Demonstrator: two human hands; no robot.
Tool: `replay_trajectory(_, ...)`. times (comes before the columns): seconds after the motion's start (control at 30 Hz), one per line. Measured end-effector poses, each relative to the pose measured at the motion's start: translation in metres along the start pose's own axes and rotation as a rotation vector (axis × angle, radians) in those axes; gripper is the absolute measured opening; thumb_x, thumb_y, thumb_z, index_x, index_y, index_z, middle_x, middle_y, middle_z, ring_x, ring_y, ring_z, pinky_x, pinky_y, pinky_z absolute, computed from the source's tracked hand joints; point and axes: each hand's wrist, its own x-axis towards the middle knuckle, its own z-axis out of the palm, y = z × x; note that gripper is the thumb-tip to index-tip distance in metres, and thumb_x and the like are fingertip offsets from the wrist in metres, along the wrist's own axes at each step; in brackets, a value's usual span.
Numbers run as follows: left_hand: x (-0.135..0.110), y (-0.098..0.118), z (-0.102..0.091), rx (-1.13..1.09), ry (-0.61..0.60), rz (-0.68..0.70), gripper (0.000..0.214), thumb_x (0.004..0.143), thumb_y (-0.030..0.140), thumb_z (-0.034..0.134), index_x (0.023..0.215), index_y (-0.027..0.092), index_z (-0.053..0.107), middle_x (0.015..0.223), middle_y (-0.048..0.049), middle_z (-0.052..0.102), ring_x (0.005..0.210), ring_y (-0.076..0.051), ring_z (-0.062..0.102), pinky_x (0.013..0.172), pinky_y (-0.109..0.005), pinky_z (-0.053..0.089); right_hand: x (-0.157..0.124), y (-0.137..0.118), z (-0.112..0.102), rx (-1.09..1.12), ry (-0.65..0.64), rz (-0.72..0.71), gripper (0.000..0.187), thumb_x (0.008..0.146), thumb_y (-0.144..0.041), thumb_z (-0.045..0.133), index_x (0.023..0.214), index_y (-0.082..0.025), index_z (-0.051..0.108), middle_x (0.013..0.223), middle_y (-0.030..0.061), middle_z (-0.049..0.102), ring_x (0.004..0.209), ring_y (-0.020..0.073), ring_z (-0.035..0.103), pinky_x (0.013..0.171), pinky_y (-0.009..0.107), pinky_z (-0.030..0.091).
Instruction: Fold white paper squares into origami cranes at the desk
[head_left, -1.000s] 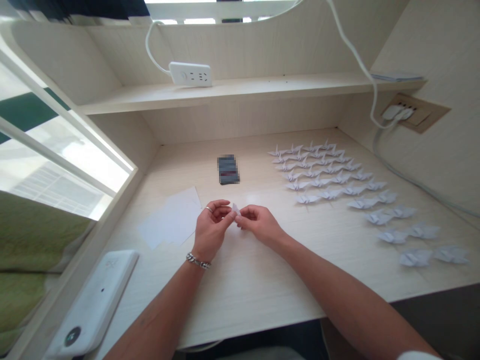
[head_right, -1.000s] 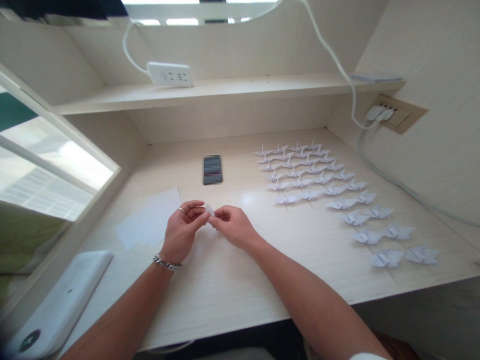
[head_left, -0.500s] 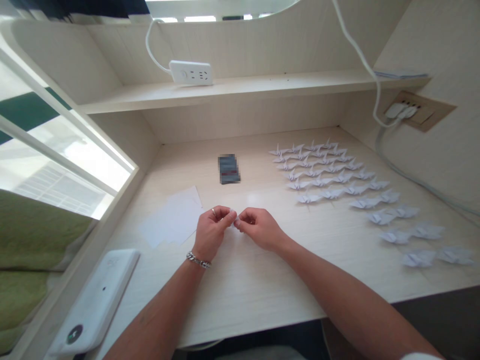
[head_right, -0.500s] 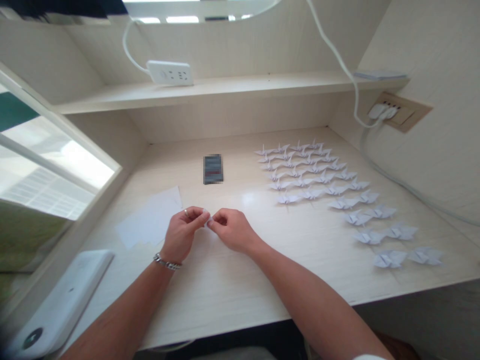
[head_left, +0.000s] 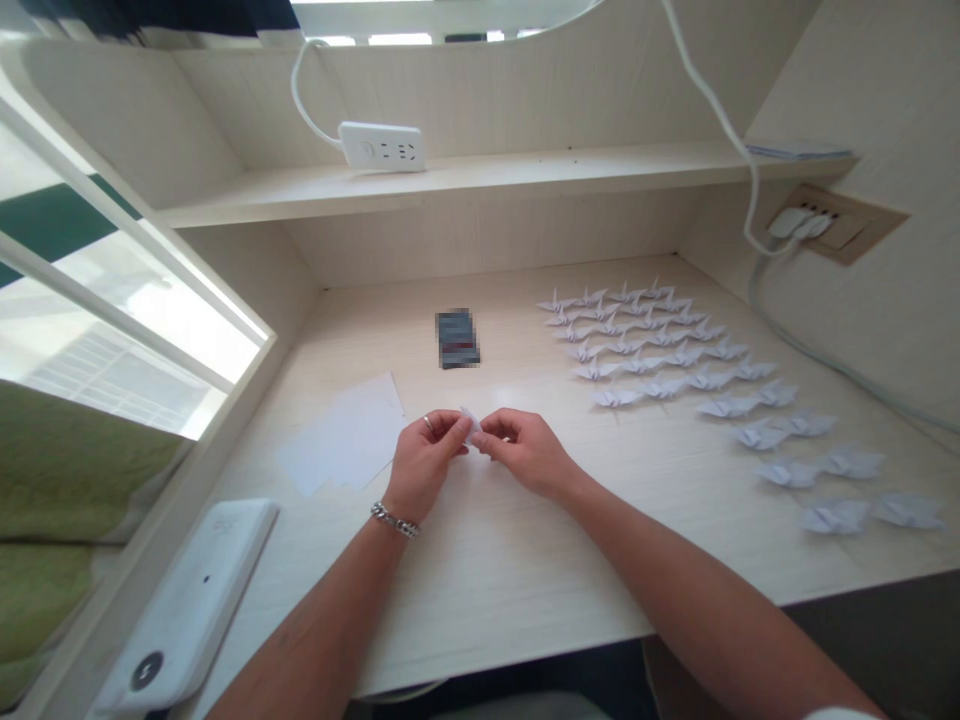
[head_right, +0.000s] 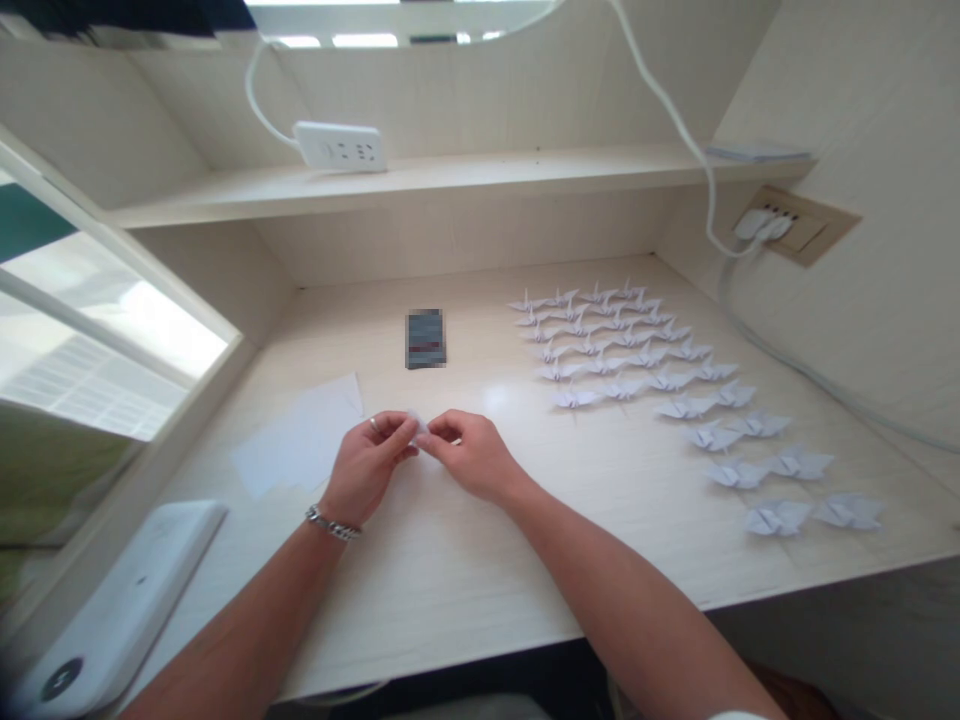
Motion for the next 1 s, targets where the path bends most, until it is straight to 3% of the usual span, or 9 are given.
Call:
replay_trajectory(0.17,-0.001,0.003,-0.001,-0.214,-0.092,-0.093,0.024,0.068,0.032,0.079,0.074,0.014,0.064,0.07,0.0014,0.06,0.065,-0.01,0.059,0.063,-0.026,0.053,0.002,0.0,-0.001,0.231,-0.082,0.062,0.029,0.077,-0.046,0.066,0.079,-0.017,0.065,0.069,0.0007,0.064,0.066,0.0137,0.06,0.059,0.026,0.049)
replay_trajectory(0.43,-0.002,0.004,-0.001,-0.284,-0.185,-0.146,0.024,0.068,0.033,0.079,0.074,0.015,0.065,0.07,0.0002,0.061,0.068,-0.011,0.058,0.071,-0.031,0.055,0.002,-0.004,-0.002,0.332,-0.087,0.126,0.024,0.072,-0.039,0.072,0.078,-0.017,0.065,0.069,-0.0009,0.064,0.065,0.0122,0.061,0.057,0.024,0.05)
replay_trajectory(0.57,-0.001,0.002,-0.001,-0.249,-0.163,-0.148,0.024,0.069,0.033,0.079,0.076,0.013,0.068,0.072,-0.0016,0.063,0.068,-0.01,0.058,0.061,-0.021,0.051,-0.001,-0.004,0.001,0.177,0.056,-0.003,0.017,0.074,-0.031,0.069,0.083,-0.017,0.065,0.076,0.0018,0.067,0.07,0.0144,0.063,0.06,0.026,0.052)
replay_trajectory(0.73,-0.002,0.001,0.003,-0.166,-0.073,-0.14,0.024,0.067,0.033,0.08,0.076,0.012,0.071,0.074,-0.0022,0.064,0.067,-0.01,0.057,0.057,-0.019,0.05,-0.007,-0.01,0.003,-0.047,0.225,-0.179,0.003,0.077,-0.02,0.065,0.079,-0.018,0.065,0.077,0.002,0.067,0.072,0.0143,0.063,0.065,0.025,0.051)
replay_trajectory(1.0,-0.001,0.0,0.003,-0.038,-0.04,-0.084,0.028,0.062,0.034,0.082,0.075,0.011,0.072,0.065,-0.0026,0.065,0.059,-0.009,0.054,0.054,-0.019,0.044,-0.005,-0.005,0.002,0.094,0.217,-0.103,0.023,0.071,-0.018,0.07,0.091,-0.018,0.059,0.079,0.003,0.069,0.075,0.0164,0.067,0.071,0.03,0.054)
